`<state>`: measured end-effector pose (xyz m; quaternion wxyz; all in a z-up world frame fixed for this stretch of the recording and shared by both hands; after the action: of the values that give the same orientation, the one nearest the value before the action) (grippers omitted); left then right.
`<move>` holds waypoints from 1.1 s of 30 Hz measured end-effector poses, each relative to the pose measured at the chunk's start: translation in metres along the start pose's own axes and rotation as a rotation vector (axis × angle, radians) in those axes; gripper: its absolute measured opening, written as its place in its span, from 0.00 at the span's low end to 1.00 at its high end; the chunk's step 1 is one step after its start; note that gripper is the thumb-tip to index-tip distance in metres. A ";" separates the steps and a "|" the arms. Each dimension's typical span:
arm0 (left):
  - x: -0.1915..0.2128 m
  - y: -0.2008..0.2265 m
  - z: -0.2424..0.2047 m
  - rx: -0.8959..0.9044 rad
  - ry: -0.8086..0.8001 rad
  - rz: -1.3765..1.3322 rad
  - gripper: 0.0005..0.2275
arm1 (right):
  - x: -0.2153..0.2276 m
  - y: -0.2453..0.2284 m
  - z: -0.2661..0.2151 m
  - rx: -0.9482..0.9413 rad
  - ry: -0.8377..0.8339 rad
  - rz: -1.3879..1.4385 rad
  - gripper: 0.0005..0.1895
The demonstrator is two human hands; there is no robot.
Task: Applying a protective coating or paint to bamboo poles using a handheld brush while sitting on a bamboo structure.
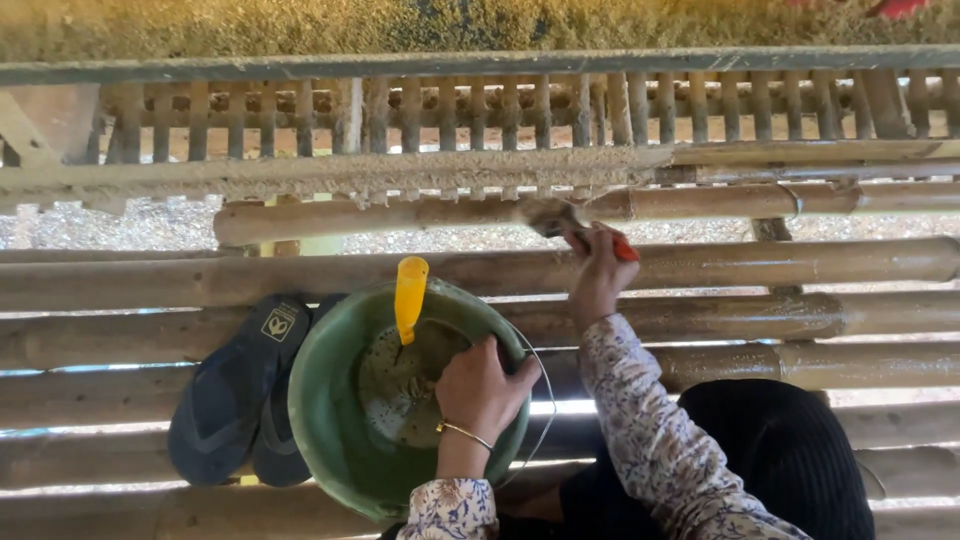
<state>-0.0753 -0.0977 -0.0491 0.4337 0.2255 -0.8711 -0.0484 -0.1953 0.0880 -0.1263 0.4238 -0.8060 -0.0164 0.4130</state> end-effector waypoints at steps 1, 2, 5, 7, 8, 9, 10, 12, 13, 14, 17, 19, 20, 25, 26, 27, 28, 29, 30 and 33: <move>-0.002 0.000 0.002 -0.005 -0.001 0.004 0.22 | -0.008 0.012 -0.008 0.005 0.004 0.003 0.05; -0.004 0.000 0.004 -0.002 0.008 -0.003 0.23 | -0.019 0.031 -0.015 -0.090 -0.023 0.068 0.07; -0.007 0.000 0.001 0.000 -0.005 -0.029 0.24 | -0.046 0.069 -0.047 -0.248 0.012 0.173 0.10; -0.008 0.000 0.003 -0.006 -0.020 -0.053 0.25 | -0.050 0.086 -0.049 -0.309 0.065 0.212 0.11; -0.008 -0.001 0.005 -0.008 -0.004 -0.059 0.26 | -0.041 0.085 -0.039 -0.223 0.091 0.230 0.10; -0.012 -0.003 0.005 -0.007 0.008 -0.070 0.26 | -0.029 0.084 -0.030 -0.137 0.116 0.241 0.09; -0.014 -0.003 0.004 -0.008 0.004 -0.072 0.26 | -0.012 0.071 -0.009 -0.135 0.117 0.237 0.09; -0.013 -0.004 0.006 0.020 -0.002 -0.049 0.24 | 0.019 0.039 0.037 -0.004 0.197 0.196 0.07; -0.009 -0.002 0.005 0.016 -0.003 -0.054 0.24 | 0.029 0.026 0.049 0.001 0.194 0.193 0.07; -0.004 0.000 0.003 0.022 0.013 -0.032 0.23 | 0.041 0.010 0.061 0.050 0.202 0.170 0.07; -0.004 0.002 -0.001 0.025 0.004 -0.016 0.23 | 0.015 -0.029 0.014 0.088 0.067 0.038 0.07; -0.005 0.003 0.001 0.026 -0.005 -0.015 0.23 | -0.016 -0.020 -0.024 0.070 -0.080 -0.057 0.11; -0.007 0.003 0.002 0.015 0.003 -0.029 0.23 | -0.033 0.000 -0.036 0.067 -0.288 -0.163 0.06; -0.005 0.000 -0.001 0.008 0.015 -0.058 0.25 | -0.026 0.088 -0.047 -0.029 -0.804 -0.469 0.04; -0.004 0.000 -0.002 -0.007 0.011 -0.065 0.25 | -0.019 0.075 -0.038 0.170 -0.838 -0.615 0.06; -0.002 0.001 -0.003 -0.023 0.011 -0.074 0.25 | -0.015 0.063 -0.032 0.374 -0.870 -0.756 0.08; -0.001 0.001 -0.006 -0.019 0.010 -0.076 0.25 | 0.001 0.048 -0.027 0.371 -0.873 -0.757 0.08; 0.001 0.002 -0.008 -0.018 -0.006 -0.067 0.25 | 0.014 0.029 -0.018 0.431 -0.818 -0.752 0.09; 0.003 0.004 -0.009 -0.017 -0.022 -0.058 0.25 | 0.027 0.010 -0.008 0.491 -0.763 -0.746 0.10; 0.006 0.006 -0.009 -0.022 -0.028 -0.028 0.25 | 0.015 0.003 -0.027 0.416 -0.793 -0.692 0.10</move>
<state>-0.0736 -0.0943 -0.0376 0.4234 0.2319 -0.8732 -0.0672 -0.1675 0.0737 -0.1302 0.6458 -0.4365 -0.3557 0.5157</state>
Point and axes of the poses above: each hand's wrist, its own z-axis towards the middle knuckle, its own x-axis out of the back of the hand, y = z × x, the point moved 7 cm from there along z, towards the middle knuckle, and after that the axes turned 14 degrees about z, right-handed, at the moved point
